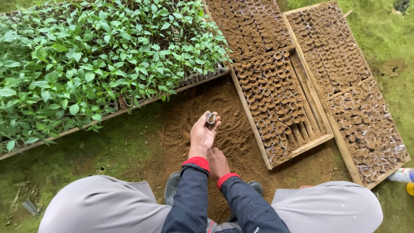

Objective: Filling small biodegradable seedling pots with soil and planting seeds into them.

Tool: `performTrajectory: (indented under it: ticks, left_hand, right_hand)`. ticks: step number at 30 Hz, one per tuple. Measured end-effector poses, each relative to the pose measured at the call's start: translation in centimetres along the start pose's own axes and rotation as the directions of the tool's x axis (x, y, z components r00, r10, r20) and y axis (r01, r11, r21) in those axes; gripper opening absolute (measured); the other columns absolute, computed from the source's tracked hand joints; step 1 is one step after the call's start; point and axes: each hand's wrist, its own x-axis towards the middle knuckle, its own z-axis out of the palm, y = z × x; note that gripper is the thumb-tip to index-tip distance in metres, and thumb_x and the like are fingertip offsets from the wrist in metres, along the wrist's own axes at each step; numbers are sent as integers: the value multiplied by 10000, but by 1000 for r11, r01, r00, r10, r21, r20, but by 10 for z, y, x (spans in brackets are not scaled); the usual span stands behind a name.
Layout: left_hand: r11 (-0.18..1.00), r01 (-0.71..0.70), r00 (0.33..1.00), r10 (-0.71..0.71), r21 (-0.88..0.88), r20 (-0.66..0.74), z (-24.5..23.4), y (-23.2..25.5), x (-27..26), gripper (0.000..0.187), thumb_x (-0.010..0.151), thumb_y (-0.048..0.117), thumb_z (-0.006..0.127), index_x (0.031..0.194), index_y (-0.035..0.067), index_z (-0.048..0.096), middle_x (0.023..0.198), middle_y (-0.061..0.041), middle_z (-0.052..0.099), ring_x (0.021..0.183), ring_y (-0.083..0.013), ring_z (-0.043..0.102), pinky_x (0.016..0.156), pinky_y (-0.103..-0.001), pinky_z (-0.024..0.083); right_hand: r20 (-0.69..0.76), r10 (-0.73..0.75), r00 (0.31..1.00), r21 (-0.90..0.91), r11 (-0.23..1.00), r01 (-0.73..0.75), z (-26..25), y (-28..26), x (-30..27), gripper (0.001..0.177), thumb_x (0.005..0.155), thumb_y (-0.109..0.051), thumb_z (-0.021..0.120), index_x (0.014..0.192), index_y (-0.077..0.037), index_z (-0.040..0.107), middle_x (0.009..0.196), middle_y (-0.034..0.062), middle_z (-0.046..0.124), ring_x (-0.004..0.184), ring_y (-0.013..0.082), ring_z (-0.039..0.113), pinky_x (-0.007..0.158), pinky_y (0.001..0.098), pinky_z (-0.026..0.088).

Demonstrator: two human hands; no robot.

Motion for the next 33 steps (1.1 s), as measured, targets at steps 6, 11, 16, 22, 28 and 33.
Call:
performTrajectory:
  ticks: [6, 11, 16, 22, 28, 33]
  left_hand:
    - [997, -36, 999, 37, 62, -9, -2, -3, 0, 281, 1061, 193, 516, 1258, 68, 674, 1229, -255, 705, 1046, -391, 732, 883, -459, 644]
    - [995, -62, 998, 63, 82, -8, -5, -5, 1, 305, 1068, 175, 506, 1317, 56, 637, 1244, -264, 694, 1049, -396, 728, 869, -461, 649]
    - [993, -77, 997, 77, 87, 5, -7, -14, 9, 289, 1062, 149, 512, 1300, 60, 651, 1231, -263, 701, 1038, -387, 733, 859, -461, 653]
    - [989, -90, 996, 91, 116, -7, -3, -19, 7, 292, 1057, 127, 527, 1317, 48, 635, 1224, -256, 705, 1036, -368, 730, 825, -459, 652]
    - [991, -91, 996, 92, 98, -4, -3, -22, 8, 320, 1052, 108, 543, 1357, 38, 613, 1249, -275, 687, 1044, -367, 716, 805, -465, 648]
    - [992, -84, 996, 84, 90, -4, -1, -24, 7, 326, 1050, 105, 544, 1362, 42, 613, 1241, -275, 689, 1039, -366, 715, 810, -479, 648]
  right_hand:
    - [342, 666, 663, 668, 324, -670, -64, 8, 29, 133, 788, -145, 759, 910, -173, 804, 531, 8, 703, 521, 143, 700, 510, 259, 537]
    - [326, 654, 682, 924, -70, -375, -139, 13, 58, 213, 860, 12, 703, 1072, -3, 724, 875, 127, 739, 651, 195, 723, 593, 254, 571]
    - [278, 624, 731, 955, -94, -283, -186, 8, 79, 220, 899, -8, 685, 1117, 8, 714, 944, 141, 738, 740, 223, 756, 661, 247, 596]
    - [239, 589, 772, 940, 60, -336, -183, 12, 96, 246, 875, -2, 688, 1112, 19, 749, 861, 157, 751, 731, 242, 772, 615, 223, 601]
    - [253, 589, 767, 915, 111, -387, -174, 15, 101, 278, 875, 14, 636, 1132, 34, 740, 896, 208, 754, 764, 281, 779, 664, 285, 633]
    - [238, 606, 759, 911, 132, -391, -180, 10, 104, 302, 876, 13, 610, 1151, 55, 727, 910, 227, 747, 780, 274, 774, 693, 298, 631]
